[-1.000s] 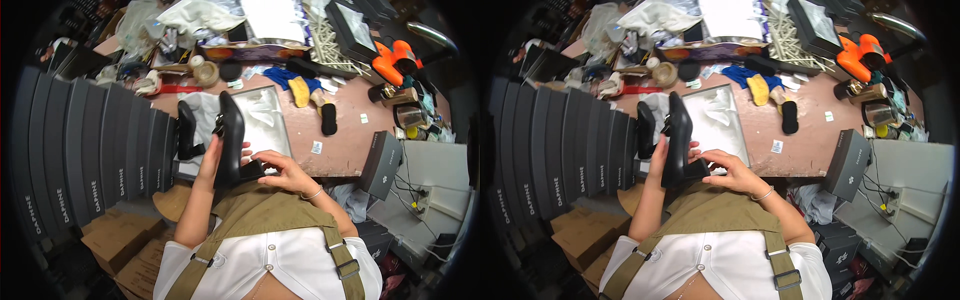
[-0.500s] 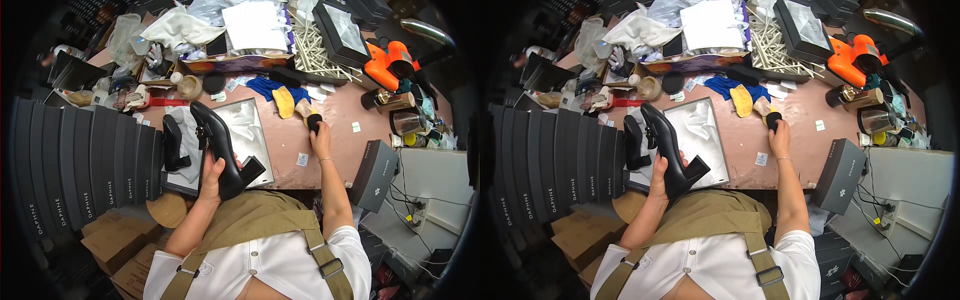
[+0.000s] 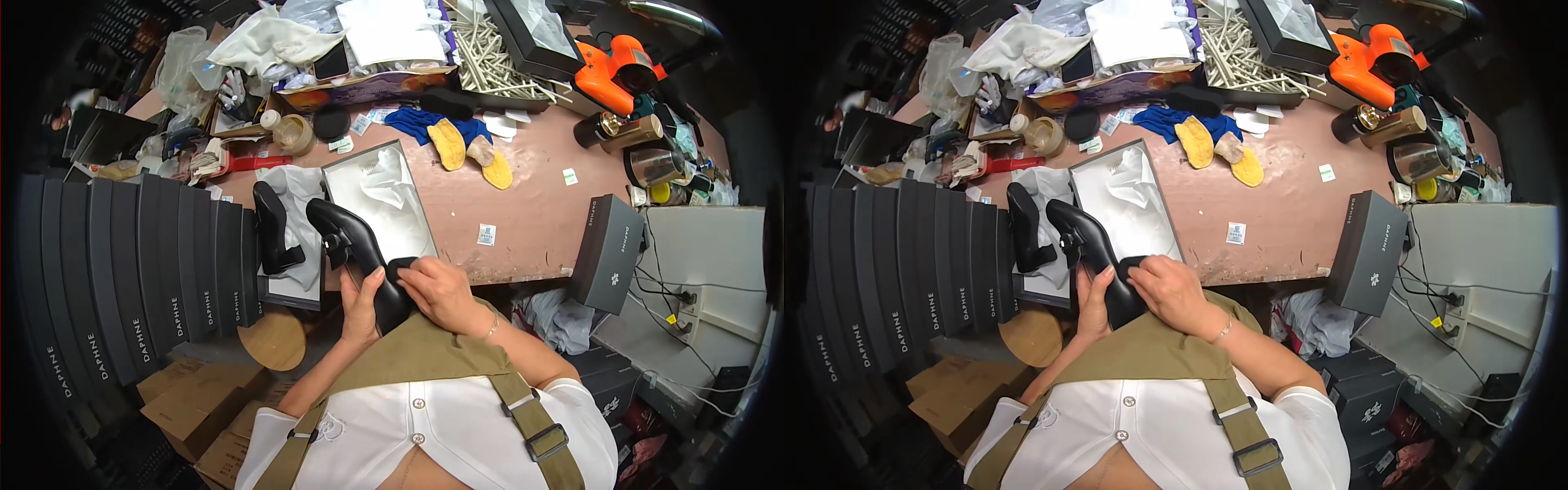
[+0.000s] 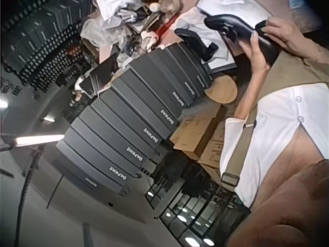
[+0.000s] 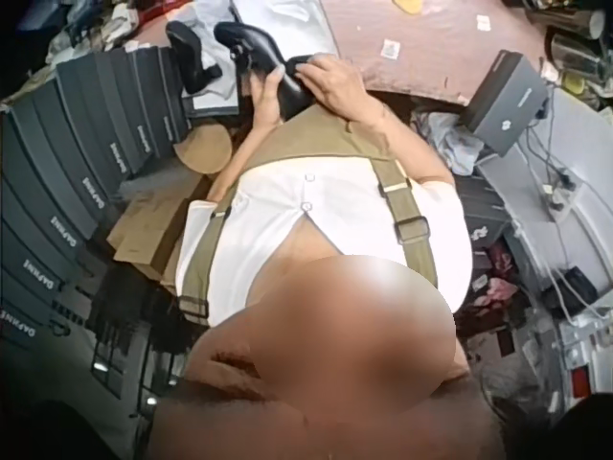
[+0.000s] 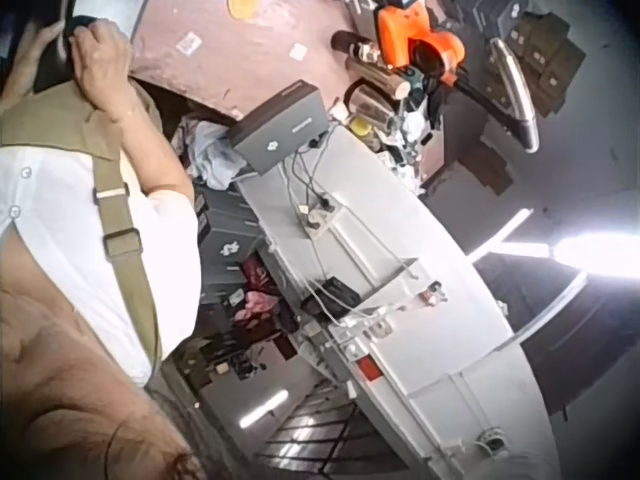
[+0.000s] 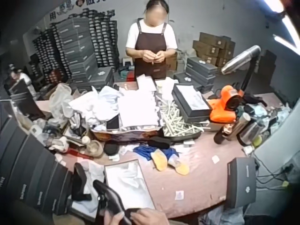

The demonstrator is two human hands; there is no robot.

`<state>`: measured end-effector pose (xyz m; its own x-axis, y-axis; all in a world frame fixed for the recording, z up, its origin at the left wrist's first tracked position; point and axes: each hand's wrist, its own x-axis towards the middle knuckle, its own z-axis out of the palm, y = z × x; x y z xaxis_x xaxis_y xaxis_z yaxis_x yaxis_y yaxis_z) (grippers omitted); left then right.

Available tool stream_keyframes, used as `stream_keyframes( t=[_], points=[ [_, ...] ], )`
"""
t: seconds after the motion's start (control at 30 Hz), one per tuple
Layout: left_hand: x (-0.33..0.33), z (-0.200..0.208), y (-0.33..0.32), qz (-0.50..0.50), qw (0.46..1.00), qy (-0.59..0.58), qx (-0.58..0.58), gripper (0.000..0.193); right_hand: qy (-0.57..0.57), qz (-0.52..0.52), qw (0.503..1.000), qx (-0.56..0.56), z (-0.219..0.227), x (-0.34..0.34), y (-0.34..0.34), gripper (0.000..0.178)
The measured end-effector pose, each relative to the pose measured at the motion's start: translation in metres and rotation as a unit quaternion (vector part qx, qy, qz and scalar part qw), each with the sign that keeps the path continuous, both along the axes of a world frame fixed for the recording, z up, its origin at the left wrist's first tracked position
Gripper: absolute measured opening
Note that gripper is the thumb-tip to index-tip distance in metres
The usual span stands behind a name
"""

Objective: Inspecting, cleaning, and marking black high-heeled shoes at a quality control station.

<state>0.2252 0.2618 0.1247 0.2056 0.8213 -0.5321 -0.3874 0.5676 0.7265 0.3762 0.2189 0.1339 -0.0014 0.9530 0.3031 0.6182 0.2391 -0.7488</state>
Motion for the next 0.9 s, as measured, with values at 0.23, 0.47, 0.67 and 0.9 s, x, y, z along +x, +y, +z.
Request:
stream_keyframes(
  t=[0.23,0.47,0.67,0.9],
  points=[
    [-0.023,-0.016,0.004,-0.02,1.0,-0.012,0.017,0.052,-0.044,-0.029,0.999,-0.01,-0.022,-0.004,0.015,0.016],
    [-0.028,-0.009,0.01,-0.039,0.999,-0.013,0.03,0.054,-0.046,-0.025,0.999,0.005,-0.008,-0.012,0.004,0.025],
    [-0.035,-0.003,0.021,-0.036,0.998,-0.017,0.05,0.052,0.031,-0.156,0.987,-0.038,-0.026,0.04,0.023,0.024],
    [-0.026,0.008,0.019,-0.042,0.998,-0.023,0.037,0.051,-0.045,-0.251,0.961,-0.108,-0.124,0.087,0.03,0.04]
  ],
)
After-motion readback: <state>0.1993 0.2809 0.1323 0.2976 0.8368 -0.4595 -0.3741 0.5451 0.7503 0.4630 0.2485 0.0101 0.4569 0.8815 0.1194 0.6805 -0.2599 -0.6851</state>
